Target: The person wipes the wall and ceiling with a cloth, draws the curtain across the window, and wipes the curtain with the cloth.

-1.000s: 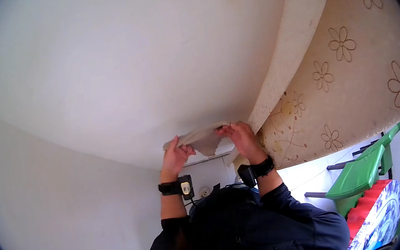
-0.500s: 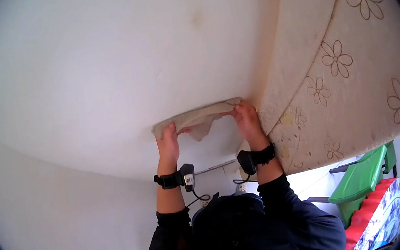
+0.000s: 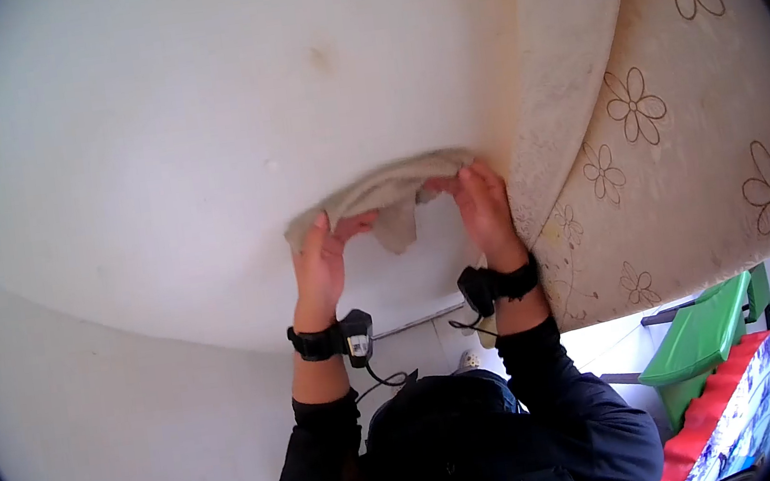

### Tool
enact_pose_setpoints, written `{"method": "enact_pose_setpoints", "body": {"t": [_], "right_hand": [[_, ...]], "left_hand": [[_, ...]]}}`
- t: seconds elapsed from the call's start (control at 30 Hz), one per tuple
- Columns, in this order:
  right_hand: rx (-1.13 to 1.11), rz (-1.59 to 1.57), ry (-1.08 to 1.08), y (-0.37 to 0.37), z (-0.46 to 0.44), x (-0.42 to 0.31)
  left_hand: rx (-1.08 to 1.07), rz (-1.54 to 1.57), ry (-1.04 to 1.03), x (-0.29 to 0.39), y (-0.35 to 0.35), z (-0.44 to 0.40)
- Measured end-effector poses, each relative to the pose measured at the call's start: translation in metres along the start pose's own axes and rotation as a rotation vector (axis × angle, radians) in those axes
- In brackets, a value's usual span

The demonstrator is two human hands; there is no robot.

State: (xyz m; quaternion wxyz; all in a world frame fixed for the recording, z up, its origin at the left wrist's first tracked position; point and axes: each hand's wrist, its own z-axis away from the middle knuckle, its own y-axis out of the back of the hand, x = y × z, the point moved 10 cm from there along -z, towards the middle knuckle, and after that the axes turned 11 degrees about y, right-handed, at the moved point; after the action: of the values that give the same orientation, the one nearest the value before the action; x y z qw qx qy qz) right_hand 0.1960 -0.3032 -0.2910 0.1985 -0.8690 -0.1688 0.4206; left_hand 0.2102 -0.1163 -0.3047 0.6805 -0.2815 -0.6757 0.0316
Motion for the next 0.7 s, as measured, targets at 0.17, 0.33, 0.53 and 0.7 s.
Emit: {"method": "enact_pose_setpoints", "body": {"t": [0.17, 0.33, 0.53, 0.7], "right_hand": [[-0.062, 0.006, 0.016, -0.002, -0.01, -0.004], [0.112, 0.157, -0.139, 0.055, 0.042, 0.09], [0.005, 0.061, -0.118, 0.02, 0.01, 0.043], [-0.043, 0.029, 0.056, 0.002, -0.059, -0.049]], "left_hand": [[0.047, -0.102, -0.051, 0.016, -0.009, 0.001], [0.226, 0.028, 0.142, -0.071, 0.06, -0.006], [0.061, 0.171, 0.066, -0.035, 0.03, -0.006], [-0.032, 0.075, -0.144, 0.061, -0.041, -0.024]]}}
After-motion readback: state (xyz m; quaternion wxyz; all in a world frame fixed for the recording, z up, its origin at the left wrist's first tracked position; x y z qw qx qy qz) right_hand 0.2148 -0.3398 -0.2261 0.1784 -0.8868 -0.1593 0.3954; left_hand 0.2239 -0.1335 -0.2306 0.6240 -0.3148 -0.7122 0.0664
